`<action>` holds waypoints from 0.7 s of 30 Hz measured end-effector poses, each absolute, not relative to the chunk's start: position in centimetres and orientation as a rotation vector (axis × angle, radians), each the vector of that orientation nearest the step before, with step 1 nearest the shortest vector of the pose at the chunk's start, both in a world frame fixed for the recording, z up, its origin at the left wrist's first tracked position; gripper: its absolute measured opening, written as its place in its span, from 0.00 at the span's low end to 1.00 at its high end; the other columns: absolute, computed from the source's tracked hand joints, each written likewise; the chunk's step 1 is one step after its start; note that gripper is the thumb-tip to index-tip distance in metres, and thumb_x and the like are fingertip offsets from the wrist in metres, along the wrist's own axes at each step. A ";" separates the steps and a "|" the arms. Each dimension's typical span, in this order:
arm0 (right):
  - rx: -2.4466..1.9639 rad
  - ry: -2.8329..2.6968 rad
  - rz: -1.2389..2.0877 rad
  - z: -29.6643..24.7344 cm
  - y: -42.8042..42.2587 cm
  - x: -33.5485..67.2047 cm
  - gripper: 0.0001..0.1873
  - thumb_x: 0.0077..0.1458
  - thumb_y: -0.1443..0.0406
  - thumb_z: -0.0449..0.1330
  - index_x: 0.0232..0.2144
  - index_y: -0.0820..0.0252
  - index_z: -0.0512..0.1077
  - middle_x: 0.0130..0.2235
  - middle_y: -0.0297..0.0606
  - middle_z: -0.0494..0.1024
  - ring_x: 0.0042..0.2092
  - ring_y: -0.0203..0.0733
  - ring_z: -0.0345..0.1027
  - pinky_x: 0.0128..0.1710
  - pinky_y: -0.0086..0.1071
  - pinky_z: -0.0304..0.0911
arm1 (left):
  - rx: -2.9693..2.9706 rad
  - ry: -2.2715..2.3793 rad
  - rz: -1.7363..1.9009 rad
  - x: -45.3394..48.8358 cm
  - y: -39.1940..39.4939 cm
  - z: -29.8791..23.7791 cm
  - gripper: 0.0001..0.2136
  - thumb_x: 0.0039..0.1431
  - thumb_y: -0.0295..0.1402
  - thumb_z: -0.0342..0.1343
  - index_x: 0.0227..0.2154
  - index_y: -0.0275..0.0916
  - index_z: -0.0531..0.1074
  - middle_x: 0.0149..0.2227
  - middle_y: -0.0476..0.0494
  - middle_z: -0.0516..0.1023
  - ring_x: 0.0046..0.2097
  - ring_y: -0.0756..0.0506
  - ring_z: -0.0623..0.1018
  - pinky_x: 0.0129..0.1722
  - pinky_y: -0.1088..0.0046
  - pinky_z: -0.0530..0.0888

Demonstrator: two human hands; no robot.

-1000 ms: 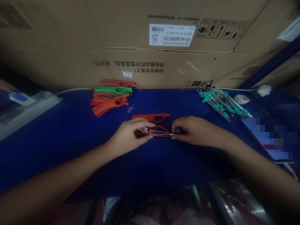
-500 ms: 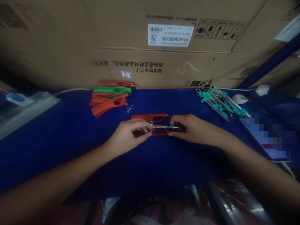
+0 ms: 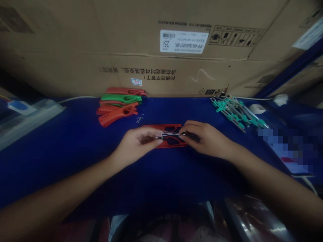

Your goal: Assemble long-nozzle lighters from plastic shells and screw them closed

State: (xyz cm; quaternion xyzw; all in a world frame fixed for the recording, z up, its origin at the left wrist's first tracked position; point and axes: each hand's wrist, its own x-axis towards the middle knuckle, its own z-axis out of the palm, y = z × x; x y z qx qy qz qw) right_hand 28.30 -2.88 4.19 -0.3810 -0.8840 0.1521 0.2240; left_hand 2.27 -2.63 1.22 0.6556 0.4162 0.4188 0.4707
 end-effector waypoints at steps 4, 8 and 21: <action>-1.056 -2.459 0.409 4.2 -3.3 28.1 0.07 0.62 0.68 0.57 0.43 0.57 0.72 0.42 0.37 0.77 0.38 0.37 0.71 0.37 0.30 0.63 | 1.561 1.028 1.025 2.4 -2.8 1.9 0.08 0.52 0.32 0.68 0.35 0.37 0.82 0.38 0.44 0.85 0.38 0.46 0.84 0.43 0.71 0.81; -1.043 -2.422 0.515 4.2 -3.5 27.7 0.04 0.61 0.69 0.58 0.38 0.58 0.70 0.38 0.35 0.75 0.36 0.35 0.69 0.37 0.29 0.63 | 1.539 0.995 1.030 2.3 -3.2 2.2 0.08 0.53 0.32 0.68 0.36 0.37 0.81 0.37 0.44 0.85 0.39 0.45 0.84 0.44 0.71 0.81; -0.983 -2.224 0.806 3.2 -3.6 26.9 0.10 0.59 0.69 0.60 0.44 0.57 0.67 0.39 0.35 0.73 0.36 0.34 0.69 0.35 0.28 0.65 | 1.613 0.945 1.190 2.5 -3.8 2.1 0.06 0.54 0.27 0.67 0.35 0.37 0.81 0.39 0.43 0.84 0.40 0.46 0.84 0.45 0.72 0.82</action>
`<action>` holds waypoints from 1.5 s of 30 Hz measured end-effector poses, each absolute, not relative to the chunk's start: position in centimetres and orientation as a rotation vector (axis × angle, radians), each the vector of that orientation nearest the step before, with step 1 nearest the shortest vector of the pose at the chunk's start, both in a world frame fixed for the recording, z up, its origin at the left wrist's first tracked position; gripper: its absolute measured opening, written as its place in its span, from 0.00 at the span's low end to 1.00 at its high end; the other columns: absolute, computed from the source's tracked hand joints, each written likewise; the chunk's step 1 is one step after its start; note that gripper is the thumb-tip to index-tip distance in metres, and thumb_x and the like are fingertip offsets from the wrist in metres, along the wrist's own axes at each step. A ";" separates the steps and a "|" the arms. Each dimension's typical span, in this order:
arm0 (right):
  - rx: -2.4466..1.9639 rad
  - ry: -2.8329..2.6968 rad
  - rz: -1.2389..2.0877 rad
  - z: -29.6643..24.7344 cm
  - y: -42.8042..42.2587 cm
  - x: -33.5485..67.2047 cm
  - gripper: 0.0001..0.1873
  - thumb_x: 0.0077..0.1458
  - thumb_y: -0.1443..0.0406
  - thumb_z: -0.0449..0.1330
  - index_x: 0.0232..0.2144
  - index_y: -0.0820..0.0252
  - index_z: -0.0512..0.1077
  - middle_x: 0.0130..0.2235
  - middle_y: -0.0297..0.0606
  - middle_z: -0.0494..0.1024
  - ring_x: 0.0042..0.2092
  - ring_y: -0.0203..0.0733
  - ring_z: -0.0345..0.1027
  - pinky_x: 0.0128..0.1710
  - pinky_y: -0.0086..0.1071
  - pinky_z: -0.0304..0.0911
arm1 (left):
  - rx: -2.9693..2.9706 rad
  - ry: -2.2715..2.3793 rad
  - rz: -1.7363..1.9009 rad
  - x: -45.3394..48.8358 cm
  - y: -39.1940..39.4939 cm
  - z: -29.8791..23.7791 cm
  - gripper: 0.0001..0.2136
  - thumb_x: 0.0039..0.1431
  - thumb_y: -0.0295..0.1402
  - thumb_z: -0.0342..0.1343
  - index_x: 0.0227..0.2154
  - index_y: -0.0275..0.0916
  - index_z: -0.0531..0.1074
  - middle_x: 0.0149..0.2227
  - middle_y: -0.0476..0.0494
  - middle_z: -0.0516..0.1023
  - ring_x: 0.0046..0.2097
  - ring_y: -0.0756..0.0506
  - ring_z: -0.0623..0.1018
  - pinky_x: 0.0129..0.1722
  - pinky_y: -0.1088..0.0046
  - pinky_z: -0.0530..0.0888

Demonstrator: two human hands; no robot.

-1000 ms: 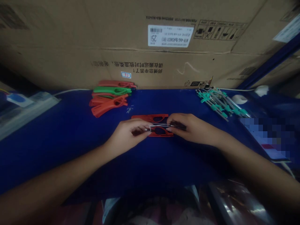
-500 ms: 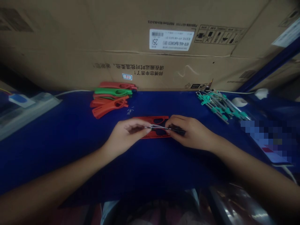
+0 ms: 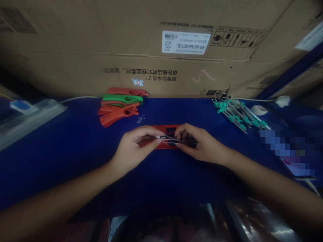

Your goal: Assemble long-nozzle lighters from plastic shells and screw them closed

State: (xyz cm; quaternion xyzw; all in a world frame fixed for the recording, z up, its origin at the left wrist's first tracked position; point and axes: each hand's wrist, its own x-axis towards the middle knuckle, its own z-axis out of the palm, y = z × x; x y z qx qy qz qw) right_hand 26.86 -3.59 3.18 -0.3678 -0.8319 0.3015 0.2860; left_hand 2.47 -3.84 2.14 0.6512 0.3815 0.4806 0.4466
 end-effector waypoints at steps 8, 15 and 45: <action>-0.989 -2.206 0.901 3.6 -3.5 26.5 0.04 0.61 0.64 0.61 0.39 0.59 0.73 0.37 0.36 0.77 0.36 0.35 0.71 0.38 0.29 0.67 | 1.687 0.880 1.211 2.6 -4.1 2.1 0.06 0.56 0.26 0.65 0.37 0.37 0.81 0.40 0.43 0.83 0.41 0.46 0.84 0.45 0.73 0.82; -0.999 -2.176 0.851 3.1 -3.4 26.4 0.04 0.63 0.64 0.59 0.35 0.59 0.71 0.34 0.35 0.76 0.34 0.35 0.69 0.36 0.30 0.66 | 1.702 0.925 1.181 2.5 -3.9 1.7 0.06 0.56 0.28 0.65 0.37 0.38 0.81 0.40 0.42 0.84 0.41 0.45 0.84 0.46 0.70 0.83; -0.892 -2.500 0.448 1.9 -3.8 25.2 0.05 0.62 0.67 0.60 0.41 0.58 0.76 0.41 0.40 0.77 0.43 0.42 0.71 0.43 0.36 0.64 | 1.682 1.060 1.131 2.9 -4.0 2.0 0.04 0.55 0.30 0.67 0.34 0.39 0.82 0.38 0.45 0.85 0.39 0.45 0.84 0.42 0.70 0.81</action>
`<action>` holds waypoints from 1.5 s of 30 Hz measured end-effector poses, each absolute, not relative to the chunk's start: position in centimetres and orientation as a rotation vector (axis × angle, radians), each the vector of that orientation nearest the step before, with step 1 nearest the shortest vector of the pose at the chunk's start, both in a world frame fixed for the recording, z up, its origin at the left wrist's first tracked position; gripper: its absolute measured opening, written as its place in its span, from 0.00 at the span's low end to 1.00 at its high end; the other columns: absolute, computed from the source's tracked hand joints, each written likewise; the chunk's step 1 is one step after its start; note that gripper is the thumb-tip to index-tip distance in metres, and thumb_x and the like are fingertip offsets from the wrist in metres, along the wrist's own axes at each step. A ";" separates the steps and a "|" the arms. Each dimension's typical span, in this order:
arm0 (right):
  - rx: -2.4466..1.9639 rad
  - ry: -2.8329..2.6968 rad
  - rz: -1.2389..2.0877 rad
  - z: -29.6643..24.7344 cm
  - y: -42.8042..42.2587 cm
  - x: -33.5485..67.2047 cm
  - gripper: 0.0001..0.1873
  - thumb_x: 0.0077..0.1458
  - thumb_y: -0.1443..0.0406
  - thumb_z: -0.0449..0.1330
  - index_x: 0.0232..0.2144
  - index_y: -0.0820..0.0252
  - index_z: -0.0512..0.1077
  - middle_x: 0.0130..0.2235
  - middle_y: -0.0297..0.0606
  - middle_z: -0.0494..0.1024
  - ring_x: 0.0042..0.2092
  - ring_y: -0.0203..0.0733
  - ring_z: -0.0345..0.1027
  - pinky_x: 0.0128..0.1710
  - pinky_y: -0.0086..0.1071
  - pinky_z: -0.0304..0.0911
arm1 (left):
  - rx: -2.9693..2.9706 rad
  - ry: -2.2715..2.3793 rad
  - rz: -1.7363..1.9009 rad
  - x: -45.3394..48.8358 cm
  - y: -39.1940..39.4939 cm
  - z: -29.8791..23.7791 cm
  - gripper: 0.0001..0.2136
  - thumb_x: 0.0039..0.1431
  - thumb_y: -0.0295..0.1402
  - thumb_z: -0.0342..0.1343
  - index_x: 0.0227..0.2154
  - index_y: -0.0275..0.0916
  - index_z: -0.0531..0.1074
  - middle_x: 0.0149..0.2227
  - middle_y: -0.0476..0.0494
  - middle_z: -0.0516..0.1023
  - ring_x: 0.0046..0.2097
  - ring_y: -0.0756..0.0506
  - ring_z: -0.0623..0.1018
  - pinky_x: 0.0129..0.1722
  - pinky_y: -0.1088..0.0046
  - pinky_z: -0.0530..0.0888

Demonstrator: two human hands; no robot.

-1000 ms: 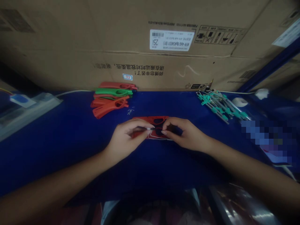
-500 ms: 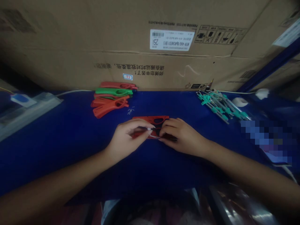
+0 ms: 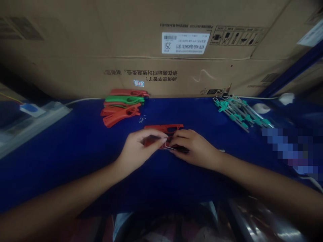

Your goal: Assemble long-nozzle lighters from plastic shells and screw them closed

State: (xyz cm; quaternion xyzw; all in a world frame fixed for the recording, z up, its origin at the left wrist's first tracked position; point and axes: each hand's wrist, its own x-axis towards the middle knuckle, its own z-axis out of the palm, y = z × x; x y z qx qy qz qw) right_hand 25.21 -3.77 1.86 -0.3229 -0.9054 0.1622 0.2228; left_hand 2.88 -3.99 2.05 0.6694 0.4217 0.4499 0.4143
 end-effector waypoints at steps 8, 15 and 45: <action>-0.941 -2.225 0.703 2.7 -4.2 25.4 0.04 0.57 0.71 0.60 0.35 0.59 0.74 0.35 0.35 0.76 0.32 0.34 0.67 0.33 0.29 0.64 | 1.631 1.055 1.169 2.7 -3.6 1.8 0.05 0.55 0.32 0.67 0.34 0.39 0.82 0.37 0.45 0.85 0.40 0.46 0.83 0.43 0.72 0.79; -1.016 -2.076 1.044 3.3 -4.3 25.5 0.03 0.59 0.67 0.60 0.34 0.62 0.74 0.30 0.33 0.74 0.29 0.32 0.65 0.31 0.26 0.62 | 1.548 1.036 1.111 2.7 -3.3 1.8 0.07 0.56 0.34 0.67 0.36 0.37 0.82 0.36 0.45 0.85 0.39 0.47 0.84 0.43 0.75 0.80; -0.943 -2.173 0.760 3.8 -4.6 25.2 0.07 0.60 0.62 0.64 0.35 0.61 0.77 0.29 0.33 0.78 0.30 0.33 0.68 0.32 0.27 0.63 | 1.381 0.873 1.013 3.3 -4.8 2.8 0.05 0.54 0.27 0.68 0.35 0.38 0.82 0.35 0.47 0.86 0.36 0.49 0.85 0.40 0.78 0.81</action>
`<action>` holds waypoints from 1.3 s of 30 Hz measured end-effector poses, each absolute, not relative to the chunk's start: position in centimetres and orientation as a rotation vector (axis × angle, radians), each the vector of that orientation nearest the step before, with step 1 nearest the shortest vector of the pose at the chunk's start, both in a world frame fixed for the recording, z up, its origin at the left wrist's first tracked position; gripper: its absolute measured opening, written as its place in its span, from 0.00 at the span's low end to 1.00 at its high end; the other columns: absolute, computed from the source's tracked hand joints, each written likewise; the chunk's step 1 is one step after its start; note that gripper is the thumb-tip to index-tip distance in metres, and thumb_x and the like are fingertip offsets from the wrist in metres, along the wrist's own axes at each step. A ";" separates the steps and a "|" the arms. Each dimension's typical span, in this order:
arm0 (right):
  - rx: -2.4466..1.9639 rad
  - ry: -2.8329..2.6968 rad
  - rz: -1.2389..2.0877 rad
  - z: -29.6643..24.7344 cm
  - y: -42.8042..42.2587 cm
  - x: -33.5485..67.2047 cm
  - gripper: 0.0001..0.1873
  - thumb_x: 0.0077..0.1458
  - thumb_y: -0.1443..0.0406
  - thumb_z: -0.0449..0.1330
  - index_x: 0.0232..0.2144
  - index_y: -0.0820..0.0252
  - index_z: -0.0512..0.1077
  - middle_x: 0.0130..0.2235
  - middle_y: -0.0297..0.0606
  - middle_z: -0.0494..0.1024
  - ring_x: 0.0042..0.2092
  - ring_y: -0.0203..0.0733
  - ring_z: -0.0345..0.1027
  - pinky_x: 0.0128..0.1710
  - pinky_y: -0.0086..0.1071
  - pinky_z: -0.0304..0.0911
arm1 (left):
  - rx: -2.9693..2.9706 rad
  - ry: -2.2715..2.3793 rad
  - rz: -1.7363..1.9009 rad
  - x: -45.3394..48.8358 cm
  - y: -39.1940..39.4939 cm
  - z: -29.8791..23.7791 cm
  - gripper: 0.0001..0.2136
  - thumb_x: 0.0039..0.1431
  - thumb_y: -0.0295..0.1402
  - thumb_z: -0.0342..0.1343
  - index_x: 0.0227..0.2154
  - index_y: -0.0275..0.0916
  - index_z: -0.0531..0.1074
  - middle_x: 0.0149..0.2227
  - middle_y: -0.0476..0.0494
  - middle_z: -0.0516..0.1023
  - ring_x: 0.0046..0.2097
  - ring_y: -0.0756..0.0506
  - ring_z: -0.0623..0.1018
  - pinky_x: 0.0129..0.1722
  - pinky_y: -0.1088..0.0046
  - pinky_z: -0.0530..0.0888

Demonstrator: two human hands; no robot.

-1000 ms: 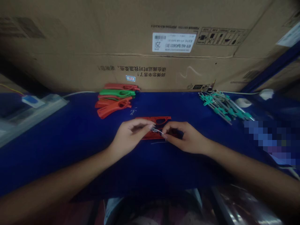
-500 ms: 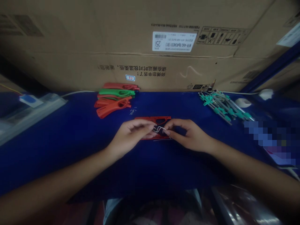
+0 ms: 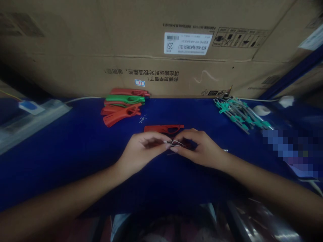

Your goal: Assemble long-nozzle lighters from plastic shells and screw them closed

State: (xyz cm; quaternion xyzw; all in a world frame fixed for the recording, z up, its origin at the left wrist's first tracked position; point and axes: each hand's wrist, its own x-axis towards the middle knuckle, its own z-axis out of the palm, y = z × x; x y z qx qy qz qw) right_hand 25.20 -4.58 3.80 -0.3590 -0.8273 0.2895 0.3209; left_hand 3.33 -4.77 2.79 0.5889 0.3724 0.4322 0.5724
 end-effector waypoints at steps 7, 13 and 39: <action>-0.972 -2.129 0.864 4.0 -5.0 24.8 0.14 0.62 0.59 0.63 0.27 0.60 0.78 0.26 0.34 0.81 0.29 0.34 0.73 0.33 0.27 0.65 | 1.493 0.889 1.018 3.5 -5.3 3.1 0.07 0.55 0.28 0.68 0.38 0.41 0.83 0.40 0.47 0.86 0.41 0.47 0.85 0.44 0.77 0.81; -0.995 -1.995 1.010 4.3 -5.0 25.0 0.11 0.59 0.57 0.66 0.31 0.59 0.80 0.26 0.33 0.81 0.29 0.35 0.74 0.33 0.27 0.68 | 1.626 0.867 1.047 3.3 -5.4 3.4 0.08 0.58 0.28 0.65 0.41 0.41 0.83 0.42 0.45 0.86 0.43 0.46 0.85 0.46 0.76 0.81; -0.857 -2.101 0.869 4.1 -4.8 25.3 0.08 0.59 0.62 0.65 0.30 0.61 0.78 0.28 0.36 0.80 0.29 0.34 0.71 0.31 0.27 0.66 | 1.626 0.979 1.028 2.7 -4.7 3.5 0.04 0.60 0.32 0.61 0.33 0.35 0.77 0.32 0.45 0.80 0.32 0.49 0.79 0.32 0.75 0.79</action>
